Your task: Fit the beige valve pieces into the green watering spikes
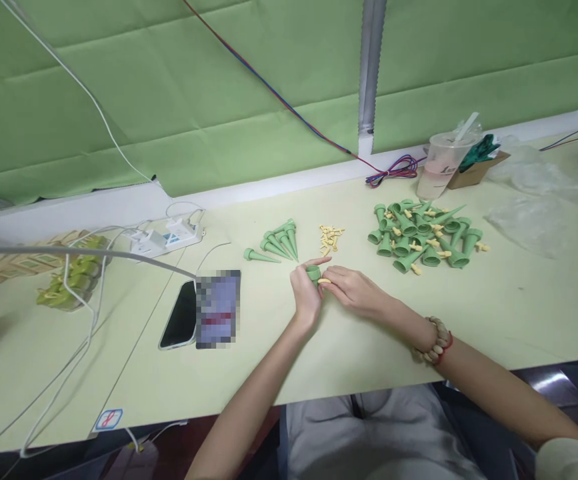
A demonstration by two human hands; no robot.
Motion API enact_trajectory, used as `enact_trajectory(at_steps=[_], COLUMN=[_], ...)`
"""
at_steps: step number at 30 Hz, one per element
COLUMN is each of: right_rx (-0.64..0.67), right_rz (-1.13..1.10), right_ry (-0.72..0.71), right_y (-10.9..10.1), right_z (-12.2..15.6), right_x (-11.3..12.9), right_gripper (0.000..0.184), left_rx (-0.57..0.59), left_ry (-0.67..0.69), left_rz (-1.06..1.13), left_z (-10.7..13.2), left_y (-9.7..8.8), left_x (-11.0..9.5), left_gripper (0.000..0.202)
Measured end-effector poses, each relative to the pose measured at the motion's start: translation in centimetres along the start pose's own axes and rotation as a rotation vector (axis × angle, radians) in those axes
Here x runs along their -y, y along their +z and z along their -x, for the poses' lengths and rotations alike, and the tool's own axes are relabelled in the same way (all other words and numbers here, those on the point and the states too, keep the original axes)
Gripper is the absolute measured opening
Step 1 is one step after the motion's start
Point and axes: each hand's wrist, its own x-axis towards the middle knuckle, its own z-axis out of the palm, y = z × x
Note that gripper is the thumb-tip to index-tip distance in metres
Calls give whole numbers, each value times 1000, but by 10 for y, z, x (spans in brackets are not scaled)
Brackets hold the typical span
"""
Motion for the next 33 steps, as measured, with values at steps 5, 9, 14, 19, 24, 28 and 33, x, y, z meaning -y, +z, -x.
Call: enact_trajectory(at_steps=[5, 9, 14, 19, 24, 28, 33], right_rx=[-30, 38, 42, 21, 84, 44, 1], right_rz=[-390, -814, -830, -514, -503, -434, -291], right_ry=[182, 380, 406, 289, 291, 268, 263], right_y=[7, 16, 17, 8, 8, 12, 11], right_z=[2, 3, 1, -3, -4, -3, -3], right_x=[10, 11, 10, 8, 2, 2, -3], right_gripper=[35, 43, 46, 41, 37, 33, 26], left_rx=[-1, 3, 29, -52, 29, 10, -63], left_ry=[150, 165, 126, 137, 72, 76, 66], left_rz=[-168, -164, -110, -119, -107, -148, -104], left_z=[3, 5, 2, -5, -6, -5, -7], left_y=[-4, -6, -4, -2, -4, -6, -6], left_x=[-1, 0, 2, 1, 0, -4, -4], left_gripper=[44, 46, 44, 45, 51, 49, 48])
